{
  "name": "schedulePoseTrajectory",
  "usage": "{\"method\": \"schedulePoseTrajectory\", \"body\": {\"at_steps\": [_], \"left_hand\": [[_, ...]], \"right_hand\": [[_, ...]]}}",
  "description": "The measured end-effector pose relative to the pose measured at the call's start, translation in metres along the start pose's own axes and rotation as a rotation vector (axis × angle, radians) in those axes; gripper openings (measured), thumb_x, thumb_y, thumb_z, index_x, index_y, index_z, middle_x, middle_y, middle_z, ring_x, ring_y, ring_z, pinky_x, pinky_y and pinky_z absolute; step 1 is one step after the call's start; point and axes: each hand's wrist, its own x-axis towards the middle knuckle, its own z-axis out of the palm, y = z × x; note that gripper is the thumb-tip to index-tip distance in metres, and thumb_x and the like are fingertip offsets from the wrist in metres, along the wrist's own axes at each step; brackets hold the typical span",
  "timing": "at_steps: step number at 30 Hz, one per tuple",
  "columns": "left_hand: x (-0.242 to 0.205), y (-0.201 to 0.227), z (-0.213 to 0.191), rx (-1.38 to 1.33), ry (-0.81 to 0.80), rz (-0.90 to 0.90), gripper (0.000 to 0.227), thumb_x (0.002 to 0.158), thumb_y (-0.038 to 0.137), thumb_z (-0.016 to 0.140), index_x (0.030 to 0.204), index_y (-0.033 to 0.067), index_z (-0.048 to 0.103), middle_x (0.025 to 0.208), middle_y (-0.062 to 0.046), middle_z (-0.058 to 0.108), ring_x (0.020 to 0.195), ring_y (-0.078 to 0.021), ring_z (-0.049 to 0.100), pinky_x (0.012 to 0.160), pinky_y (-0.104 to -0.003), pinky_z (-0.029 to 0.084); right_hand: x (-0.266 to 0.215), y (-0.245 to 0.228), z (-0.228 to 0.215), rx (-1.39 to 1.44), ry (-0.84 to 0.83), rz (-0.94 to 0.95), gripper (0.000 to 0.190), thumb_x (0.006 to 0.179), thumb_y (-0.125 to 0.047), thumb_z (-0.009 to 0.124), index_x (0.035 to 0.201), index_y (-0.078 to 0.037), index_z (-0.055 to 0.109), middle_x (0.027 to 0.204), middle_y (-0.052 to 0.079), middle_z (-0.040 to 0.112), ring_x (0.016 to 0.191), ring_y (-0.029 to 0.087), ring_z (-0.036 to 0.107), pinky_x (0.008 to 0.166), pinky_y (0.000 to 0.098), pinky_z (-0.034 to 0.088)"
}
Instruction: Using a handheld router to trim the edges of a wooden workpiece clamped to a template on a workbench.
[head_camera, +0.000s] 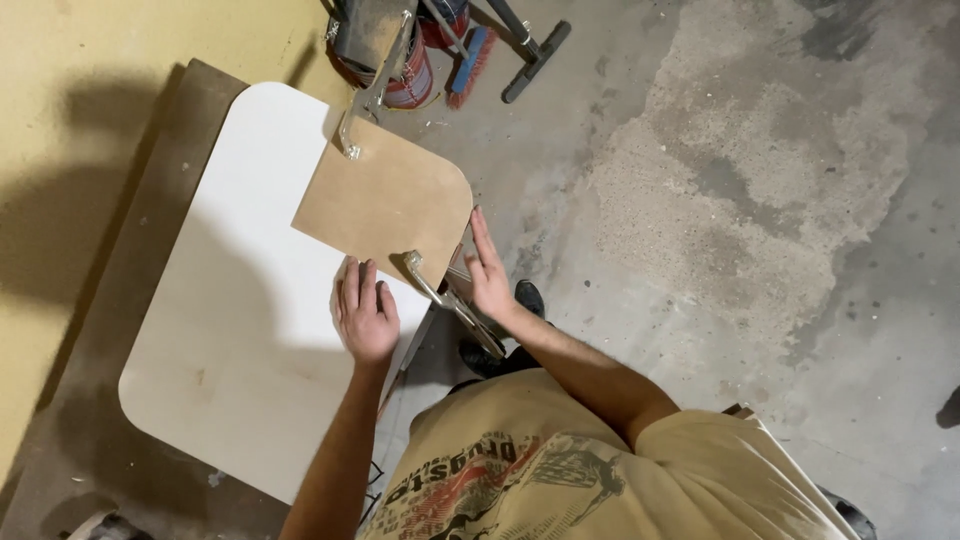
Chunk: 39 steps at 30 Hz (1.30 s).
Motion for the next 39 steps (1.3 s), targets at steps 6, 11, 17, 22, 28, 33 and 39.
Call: {"method": "schedulePoseTrajectory", "body": {"at_steps": [6,11,17,22,28,33,39], "left_hand": [[0.006,0.003,-0.001,-0.007,0.04,0.029,0.037,0.097,0.02,0.066,0.132,0.0115,0.072,0.145,-0.015,0.062,0.127,-0.0277,0.063,0.111,-0.042,0.045],[0.004,0.004,0.004,0.012,0.009,-0.012,0.036,0.099,0.02,0.062,0.132,0.0101,0.071,0.143,-0.016,0.063,0.124,-0.0286,0.064,0.109,-0.043,0.047],[0.001,0.0,0.009,0.035,0.005,-0.007,0.042,0.095,0.015,0.064,0.137,0.0116,0.068,0.147,-0.015,0.06,0.126,-0.028,0.063,0.109,-0.044,0.049],[0.006,0.007,0.005,0.055,0.03,-0.005,0.042,0.095,0.014,0.065,0.137,0.0129,0.067,0.145,-0.015,0.061,0.126,-0.0276,0.064,0.109,-0.043,0.05],[0.006,0.005,0.006,0.038,0.038,0.008,0.041,0.094,0.012,0.066,0.134,0.0122,0.07,0.141,-0.015,0.064,0.124,-0.028,0.066,0.108,-0.042,0.05],[0.005,0.004,0.007,0.04,0.061,0.016,0.043,0.093,0.012,0.067,0.135,0.0129,0.07,0.141,-0.015,0.064,0.124,-0.0268,0.066,0.109,-0.042,0.05],[0.005,0.006,0.007,0.061,0.032,-0.012,0.04,0.092,0.01,0.068,0.131,0.0117,0.073,0.138,-0.014,0.066,0.123,-0.0268,0.066,0.11,-0.041,0.05]], "right_hand": [[0.048,0.015,-0.03,0.024,0.003,0.011,0.056,0.102,-0.011,0.041,0.158,-0.013,0.045,0.16,0.018,0.043,0.15,0.039,0.034,0.121,0.0535,0.03],[0.082,0.023,-0.048,0.052,-0.101,0.078,0.052,0.103,-0.016,0.041,0.154,-0.018,0.051,0.155,0.015,0.051,0.147,0.035,0.04,0.122,0.0506,0.031],[0.131,0.03,-0.057,0.141,-0.255,0.074,0.052,0.101,-0.02,0.038,0.147,-0.017,0.061,0.146,0.013,0.06,0.14,0.032,0.05,0.118,0.0476,0.036],[0.164,0.037,-0.051,0.222,-0.34,0.025,0.05,0.101,-0.018,0.037,0.142,-0.012,0.065,0.14,0.016,0.064,0.135,0.034,0.055,0.115,0.0494,0.039],[0.168,0.032,-0.058,0.252,-0.427,0.029,0.049,0.103,-0.019,0.036,0.141,-0.006,0.064,0.141,0.022,0.061,0.136,0.039,0.051,0.117,0.0511,0.037],[0.135,0.034,-0.07,0.134,-0.384,0.039,0.051,0.104,-0.023,0.035,0.15,-0.015,0.058,0.151,0.012,0.056,0.142,0.032,0.047,0.118,0.0468,0.037],[0.084,0.025,-0.068,-0.001,-0.334,-0.025,0.062,0.101,-0.01,0.034,0.163,-0.013,0.035,0.164,0.02,0.034,0.148,0.043,0.032,0.121,0.0574,0.027]]}}
